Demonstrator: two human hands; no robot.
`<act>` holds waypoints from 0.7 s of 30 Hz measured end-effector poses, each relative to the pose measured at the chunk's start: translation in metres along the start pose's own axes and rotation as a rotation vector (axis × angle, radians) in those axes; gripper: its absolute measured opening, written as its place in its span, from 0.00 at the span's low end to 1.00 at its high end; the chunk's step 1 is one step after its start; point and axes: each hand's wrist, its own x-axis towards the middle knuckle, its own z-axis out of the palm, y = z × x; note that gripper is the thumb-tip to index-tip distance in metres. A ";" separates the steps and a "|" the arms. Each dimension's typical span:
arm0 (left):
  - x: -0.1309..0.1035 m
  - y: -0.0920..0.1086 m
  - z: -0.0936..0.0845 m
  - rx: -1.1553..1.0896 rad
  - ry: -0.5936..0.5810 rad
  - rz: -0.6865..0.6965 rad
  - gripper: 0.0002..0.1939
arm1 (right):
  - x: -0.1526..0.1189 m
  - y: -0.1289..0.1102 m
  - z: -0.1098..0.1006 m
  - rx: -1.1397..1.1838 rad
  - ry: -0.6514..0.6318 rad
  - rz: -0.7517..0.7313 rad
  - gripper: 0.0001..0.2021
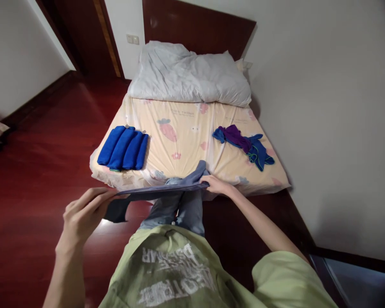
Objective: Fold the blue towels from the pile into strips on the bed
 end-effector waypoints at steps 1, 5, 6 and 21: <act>0.002 -0.003 -0.003 0.031 0.008 0.013 0.13 | -0.007 0.013 -0.002 -0.027 0.019 0.053 0.23; 0.012 -0.012 -0.013 0.101 0.009 0.074 0.13 | -0.037 0.047 -0.010 -0.097 0.154 0.215 0.22; 0.015 -0.014 -0.015 0.092 0.003 0.068 0.13 | -0.045 0.050 -0.013 -0.100 0.188 0.253 0.22; 0.100 -0.080 -0.021 0.020 -0.125 0.007 0.11 | -0.171 -0.014 -0.111 0.426 0.811 0.337 0.23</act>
